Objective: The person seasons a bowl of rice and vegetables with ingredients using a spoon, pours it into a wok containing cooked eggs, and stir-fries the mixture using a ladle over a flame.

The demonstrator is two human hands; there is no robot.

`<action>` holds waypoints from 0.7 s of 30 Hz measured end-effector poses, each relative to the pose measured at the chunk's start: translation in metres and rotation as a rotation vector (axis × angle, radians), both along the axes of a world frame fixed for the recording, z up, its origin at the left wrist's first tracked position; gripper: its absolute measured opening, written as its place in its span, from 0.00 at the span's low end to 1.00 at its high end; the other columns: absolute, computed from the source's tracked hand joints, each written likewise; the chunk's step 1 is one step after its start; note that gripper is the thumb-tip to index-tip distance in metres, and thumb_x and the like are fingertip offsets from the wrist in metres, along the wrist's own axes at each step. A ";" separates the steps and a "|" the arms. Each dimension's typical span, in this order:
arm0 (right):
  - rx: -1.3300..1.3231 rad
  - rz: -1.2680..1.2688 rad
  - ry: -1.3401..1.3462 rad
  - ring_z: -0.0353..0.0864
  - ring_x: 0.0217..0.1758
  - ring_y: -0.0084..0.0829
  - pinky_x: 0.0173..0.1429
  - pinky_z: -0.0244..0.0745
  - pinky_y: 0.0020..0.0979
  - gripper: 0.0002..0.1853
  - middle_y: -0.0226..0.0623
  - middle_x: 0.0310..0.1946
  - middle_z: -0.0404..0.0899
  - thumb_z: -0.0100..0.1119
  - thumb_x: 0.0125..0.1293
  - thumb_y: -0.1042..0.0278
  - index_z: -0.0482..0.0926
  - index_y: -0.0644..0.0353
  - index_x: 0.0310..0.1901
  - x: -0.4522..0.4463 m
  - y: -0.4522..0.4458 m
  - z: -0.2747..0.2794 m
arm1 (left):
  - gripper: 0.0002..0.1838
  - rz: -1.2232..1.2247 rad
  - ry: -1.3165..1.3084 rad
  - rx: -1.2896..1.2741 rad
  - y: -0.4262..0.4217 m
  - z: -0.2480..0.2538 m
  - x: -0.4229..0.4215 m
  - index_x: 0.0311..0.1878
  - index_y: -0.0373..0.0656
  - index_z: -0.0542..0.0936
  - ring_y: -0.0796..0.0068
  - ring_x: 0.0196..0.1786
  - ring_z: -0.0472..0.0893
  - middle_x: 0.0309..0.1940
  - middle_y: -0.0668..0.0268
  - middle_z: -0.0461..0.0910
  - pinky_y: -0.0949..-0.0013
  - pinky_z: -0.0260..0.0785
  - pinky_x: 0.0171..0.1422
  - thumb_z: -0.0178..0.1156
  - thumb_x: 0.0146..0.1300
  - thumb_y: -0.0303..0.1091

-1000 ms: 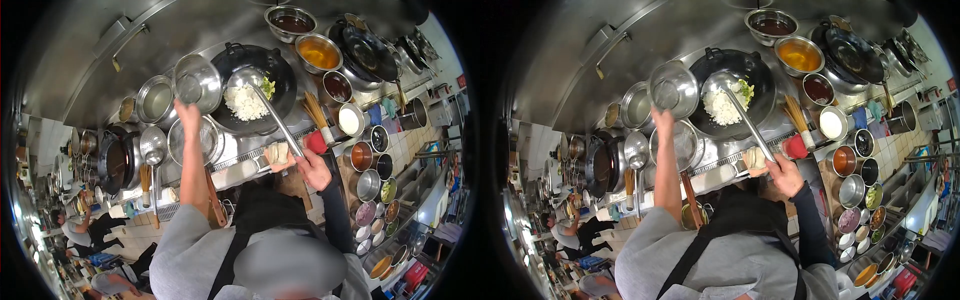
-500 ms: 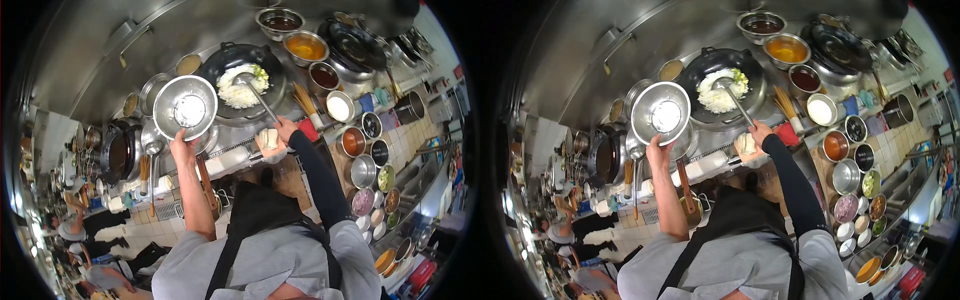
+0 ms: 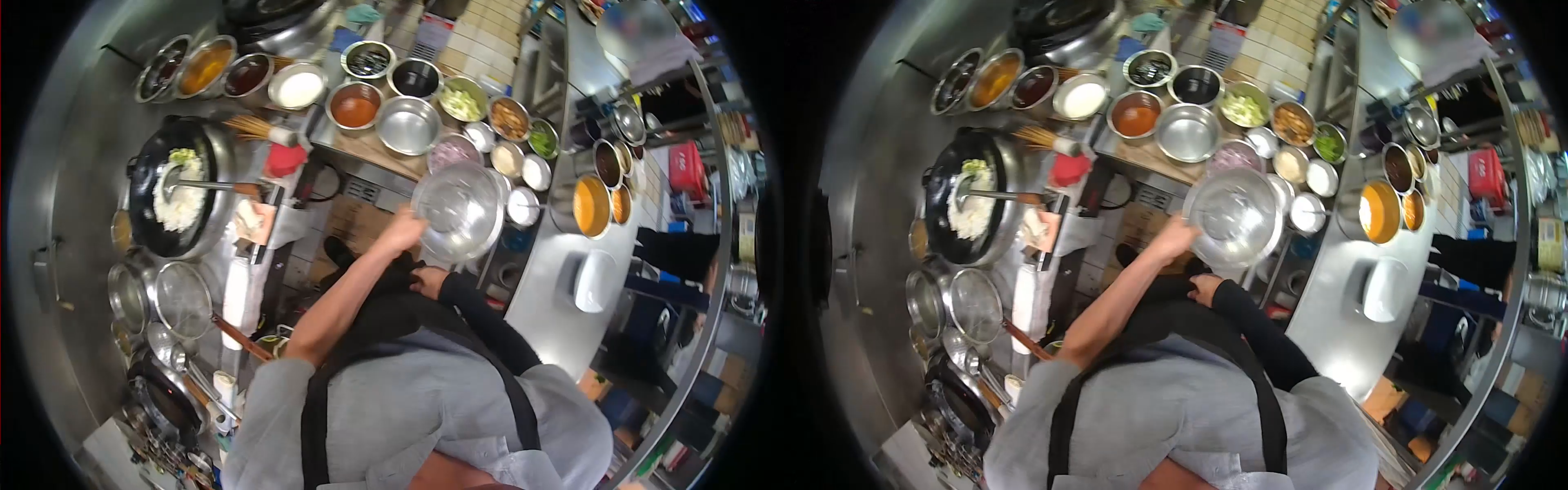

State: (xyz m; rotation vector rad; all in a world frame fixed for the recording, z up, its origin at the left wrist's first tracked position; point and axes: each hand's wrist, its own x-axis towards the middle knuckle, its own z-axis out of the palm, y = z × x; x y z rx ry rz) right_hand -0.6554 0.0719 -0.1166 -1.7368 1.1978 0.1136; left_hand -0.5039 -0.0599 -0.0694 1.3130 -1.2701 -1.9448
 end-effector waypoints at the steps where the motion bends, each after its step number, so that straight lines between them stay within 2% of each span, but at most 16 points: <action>1: 0.020 -0.062 -0.021 0.83 0.62 0.58 0.71 0.76 0.47 0.25 0.59 0.56 0.86 0.63 0.74 0.55 0.81 0.66 0.64 -0.008 0.018 -0.005 | 0.18 -0.102 -0.114 0.096 0.015 0.000 -0.043 0.53 0.32 0.85 0.62 0.33 0.85 0.38 0.53 0.87 0.58 0.78 0.36 0.59 0.63 0.31; 2: 0.035 -0.122 -0.053 0.84 0.62 0.57 0.70 0.77 0.47 0.24 0.58 0.56 0.86 0.63 0.74 0.56 0.82 0.66 0.63 -0.011 0.034 -0.014 | 0.18 -0.249 -0.050 0.101 0.030 -0.013 -0.080 0.54 0.33 0.85 0.60 0.35 0.87 0.38 0.52 0.88 0.56 0.81 0.34 0.59 0.62 0.30; 3: -0.120 -0.169 -0.184 0.85 0.61 0.55 0.69 0.78 0.46 0.21 0.55 0.57 0.86 0.63 0.74 0.60 0.83 0.65 0.61 -0.018 0.055 -0.042 | 0.19 -0.394 0.019 0.103 0.045 -0.025 -0.117 0.54 0.34 0.85 0.58 0.36 0.90 0.38 0.52 0.88 0.55 0.84 0.33 0.58 0.62 0.29; 4: 0.026 -0.311 -0.304 0.81 0.66 0.54 0.72 0.73 0.49 0.24 0.60 0.62 0.82 0.63 0.72 0.60 0.81 0.66 0.63 -0.024 0.053 -0.005 | 0.21 -0.429 -0.015 0.092 0.059 -0.006 -0.144 0.58 0.32 0.83 0.57 0.34 0.90 0.39 0.50 0.88 0.54 0.84 0.28 0.57 0.62 0.28; 7: 0.031 -0.449 -0.331 0.82 0.64 0.54 0.69 0.74 0.50 0.23 0.60 0.59 0.83 0.64 0.71 0.61 0.81 0.66 0.62 -0.050 0.073 -0.014 | 0.24 -0.581 -0.057 0.006 0.100 0.003 -0.205 0.64 0.32 0.80 0.49 0.34 0.92 0.43 0.41 0.88 0.53 0.87 0.27 0.59 0.63 0.22; 8: 0.036 -0.468 -0.320 0.83 0.63 0.54 0.68 0.74 0.50 0.22 0.59 0.58 0.83 0.64 0.71 0.61 0.81 0.66 0.62 -0.057 0.078 -0.021 | 0.25 -0.797 -0.147 0.029 0.104 -0.004 -0.225 0.64 0.29 0.79 0.50 0.38 0.93 0.48 0.43 0.88 0.57 0.89 0.31 0.65 0.64 0.25; 9: 0.039 -0.491 -0.295 0.83 0.62 0.54 0.67 0.75 0.50 0.22 0.59 0.57 0.84 0.64 0.71 0.62 0.81 0.66 0.61 -0.063 0.082 -0.024 | 0.43 -0.837 -0.016 0.088 0.119 -0.032 -0.237 0.77 0.34 0.69 0.57 0.49 0.91 0.64 0.45 0.81 0.59 0.90 0.37 0.76 0.63 0.43; 10: 0.045 -0.515 -0.273 0.84 0.61 0.54 0.66 0.75 0.50 0.22 0.59 0.57 0.84 0.64 0.71 0.62 0.81 0.66 0.61 -0.069 0.086 -0.026 | 0.50 -0.799 0.033 0.127 0.124 -0.027 -0.240 0.76 0.27 0.66 0.56 0.48 0.91 0.67 0.45 0.78 0.61 0.91 0.40 0.81 0.57 0.40; 11: 0.043 -0.534 -0.249 0.84 0.60 0.54 0.65 0.76 0.50 0.21 0.59 0.56 0.84 0.64 0.71 0.63 0.82 0.66 0.61 -0.072 0.088 -0.030 | 0.51 -0.867 0.010 0.092 0.123 -0.025 -0.237 0.75 0.24 0.66 0.55 0.50 0.90 0.68 0.44 0.76 0.62 0.89 0.42 0.81 0.56 0.44; 12: 0.042 -0.551 -0.232 0.84 0.59 0.54 0.64 0.76 0.50 0.21 0.58 0.55 0.85 0.65 0.70 0.63 0.82 0.65 0.61 -0.073 0.088 -0.030 | 0.51 -0.931 -0.088 -0.009 0.107 0.019 -0.211 0.75 0.23 0.66 0.52 0.55 0.88 0.68 0.43 0.75 0.57 0.86 0.51 0.78 0.59 0.50; 14: 0.029 -0.537 -0.207 0.85 0.58 0.54 0.62 0.77 0.50 0.21 0.58 0.53 0.85 0.65 0.70 0.64 0.82 0.65 0.60 -0.074 0.082 -0.040 | 0.48 -0.844 -0.170 -0.575 0.119 -0.070 -0.211 0.74 0.25 0.69 0.48 0.56 0.86 0.64 0.41 0.79 0.52 0.82 0.58 0.73 0.63 0.54; 16: 0.019 -0.470 -0.179 0.86 0.56 0.54 0.60 0.78 0.50 0.20 0.57 0.52 0.86 0.65 0.70 0.65 0.82 0.65 0.60 -0.070 0.069 -0.052 | 0.42 -0.824 -0.077 -0.361 0.081 -0.076 -0.155 0.71 0.27 0.74 0.45 0.55 0.86 0.58 0.41 0.84 0.50 0.79 0.62 0.69 0.65 0.53; 18: 0.048 -0.338 -0.120 0.87 0.53 0.54 0.57 0.79 0.50 0.20 0.57 0.48 0.87 0.65 0.70 0.66 0.82 0.65 0.60 -0.064 0.043 -0.053 | 0.34 -0.469 -0.260 -0.453 0.066 -0.113 -0.073 0.65 0.31 0.79 0.47 0.49 0.87 0.48 0.45 0.88 0.51 0.80 0.56 0.68 0.67 0.49; 19: 0.070 -0.261 -0.089 0.87 0.51 0.55 0.55 0.80 0.50 0.20 0.56 0.46 0.87 0.65 0.70 0.65 0.82 0.66 0.60 -0.062 0.028 -0.052 | 0.26 -0.496 -0.405 -0.269 0.040 -0.116 -0.023 0.58 0.33 0.83 0.51 0.44 0.88 0.44 0.49 0.90 0.50 0.80 0.53 0.67 0.67 0.46; 20: 0.091 -0.189 -0.057 0.88 0.49 0.55 0.53 0.80 0.50 0.20 0.56 0.44 0.88 0.65 0.70 0.65 0.82 0.66 0.60 -0.057 0.009 -0.051 | 0.21 -0.201 -0.437 -0.123 0.034 -0.070 0.033 0.51 0.33 0.84 0.52 0.41 0.88 0.40 0.51 0.90 0.50 0.80 0.50 0.65 0.67 0.44; 21: 0.124 -0.120 -0.045 0.88 0.51 0.56 0.56 0.81 0.48 0.23 0.59 0.44 0.88 0.66 0.70 0.63 0.81 0.67 0.62 -0.044 -0.018 -0.013 | 0.23 -0.085 -0.590 -0.156 0.024 -0.070 0.089 0.49 0.30 0.85 0.42 0.50 0.88 0.43 0.39 0.88 0.45 0.79 0.56 0.65 0.63 0.44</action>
